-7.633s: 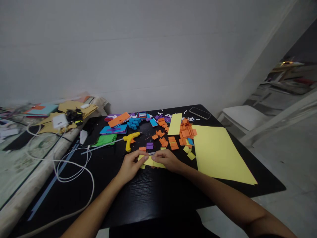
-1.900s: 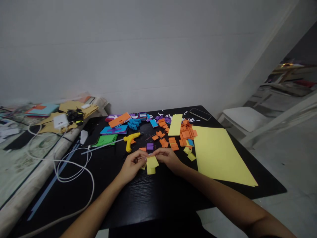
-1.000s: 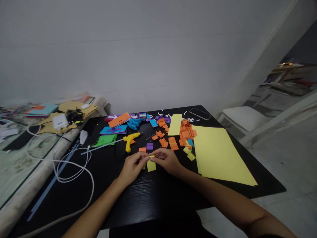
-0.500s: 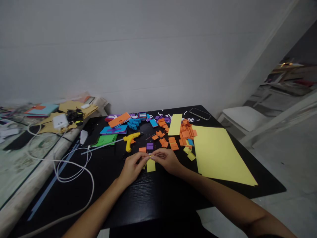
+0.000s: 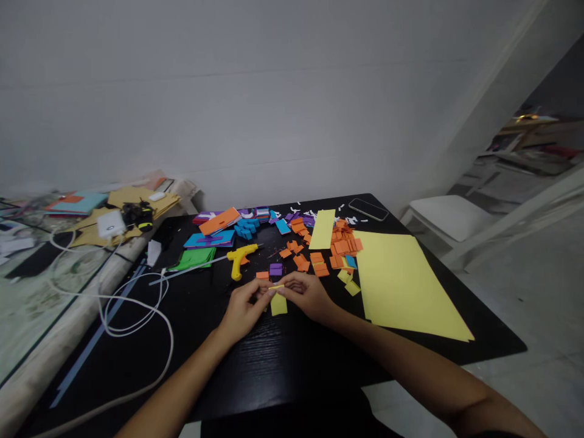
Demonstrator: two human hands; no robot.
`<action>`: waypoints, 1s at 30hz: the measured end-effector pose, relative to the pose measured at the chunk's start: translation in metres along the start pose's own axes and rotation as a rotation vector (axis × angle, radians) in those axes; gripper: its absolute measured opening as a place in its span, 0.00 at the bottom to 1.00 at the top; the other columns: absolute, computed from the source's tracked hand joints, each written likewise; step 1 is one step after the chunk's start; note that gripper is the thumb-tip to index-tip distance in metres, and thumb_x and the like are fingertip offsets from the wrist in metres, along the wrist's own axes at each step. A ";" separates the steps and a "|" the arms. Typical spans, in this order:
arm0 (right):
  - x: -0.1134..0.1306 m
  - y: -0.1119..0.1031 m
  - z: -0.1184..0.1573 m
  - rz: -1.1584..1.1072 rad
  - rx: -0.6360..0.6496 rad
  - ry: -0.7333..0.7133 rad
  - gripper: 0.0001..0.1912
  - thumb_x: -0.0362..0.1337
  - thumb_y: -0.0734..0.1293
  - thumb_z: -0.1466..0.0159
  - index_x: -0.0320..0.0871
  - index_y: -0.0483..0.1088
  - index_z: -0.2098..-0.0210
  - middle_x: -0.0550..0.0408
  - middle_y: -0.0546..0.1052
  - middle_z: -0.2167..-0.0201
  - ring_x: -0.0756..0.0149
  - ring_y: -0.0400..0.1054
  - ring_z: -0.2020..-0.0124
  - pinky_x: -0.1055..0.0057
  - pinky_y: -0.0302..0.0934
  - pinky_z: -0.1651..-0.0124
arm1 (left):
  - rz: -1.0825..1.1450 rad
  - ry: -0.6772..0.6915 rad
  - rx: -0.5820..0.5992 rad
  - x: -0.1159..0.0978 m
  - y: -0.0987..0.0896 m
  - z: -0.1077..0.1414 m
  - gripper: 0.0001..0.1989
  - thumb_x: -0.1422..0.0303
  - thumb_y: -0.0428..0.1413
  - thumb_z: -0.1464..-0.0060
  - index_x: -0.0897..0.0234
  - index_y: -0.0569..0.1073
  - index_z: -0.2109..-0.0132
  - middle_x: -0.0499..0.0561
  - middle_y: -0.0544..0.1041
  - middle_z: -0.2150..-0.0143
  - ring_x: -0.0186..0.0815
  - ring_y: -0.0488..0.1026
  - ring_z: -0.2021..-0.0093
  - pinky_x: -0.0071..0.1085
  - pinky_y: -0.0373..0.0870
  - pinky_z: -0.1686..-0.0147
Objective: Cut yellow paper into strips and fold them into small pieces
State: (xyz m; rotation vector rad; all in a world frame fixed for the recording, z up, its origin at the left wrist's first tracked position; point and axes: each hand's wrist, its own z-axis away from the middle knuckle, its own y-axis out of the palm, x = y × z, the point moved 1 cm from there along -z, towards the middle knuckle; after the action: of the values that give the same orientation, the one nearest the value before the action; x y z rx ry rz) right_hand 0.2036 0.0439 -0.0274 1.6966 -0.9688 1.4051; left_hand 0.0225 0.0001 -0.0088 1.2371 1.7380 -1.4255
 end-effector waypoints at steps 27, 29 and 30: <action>0.009 -0.008 -0.004 0.050 -0.097 0.026 0.12 0.43 0.74 0.44 0.43 0.79 0.65 0.53 0.81 0.67 0.63 0.73 0.67 0.67 0.66 0.62 | 0.083 0.000 0.058 0.002 0.001 -0.001 0.20 0.66 0.63 0.46 0.64 0.74 0.47 0.50 0.78 0.65 0.31 0.74 0.70 0.27 0.73 0.68; 0.009 -0.008 -0.004 0.028 -0.089 0.051 0.12 0.44 0.74 0.45 0.43 0.79 0.65 0.53 0.81 0.67 0.63 0.73 0.66 0.67 0.66 0.61 | 0.060 0.004 0.054 0.001 0.000 -0.001 0.20 0.66 0.64 0.47 0.64 0.74 0.48 0.49 0.79 0.66 0.30 0.74 0.71 0.26 0.72 0.68; 0.009 -0.009 -0.005 0.021 -0.085 0.061 0.13 0.44 0.75 0.45 0.43 0.79 0.65 0.53 0.81 0.67 0.63 0.73 0.67 0.66 0.66 0.61 | 0.066 0.003 0.053 0.001 0.000 -0.001 0.19 0.66 0.64 0.47 0.64 0.74 0.48 0.49 0.79 0.66 0.30 0.74 0.71 0.26 0.72 0.68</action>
State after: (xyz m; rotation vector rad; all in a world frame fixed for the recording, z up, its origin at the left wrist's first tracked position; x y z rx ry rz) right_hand 0.2103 0.0508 -0.0181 1.5770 -1.0009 1.4006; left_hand 0.0227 0.0011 -0.0094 1.3128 1.6557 -1.4411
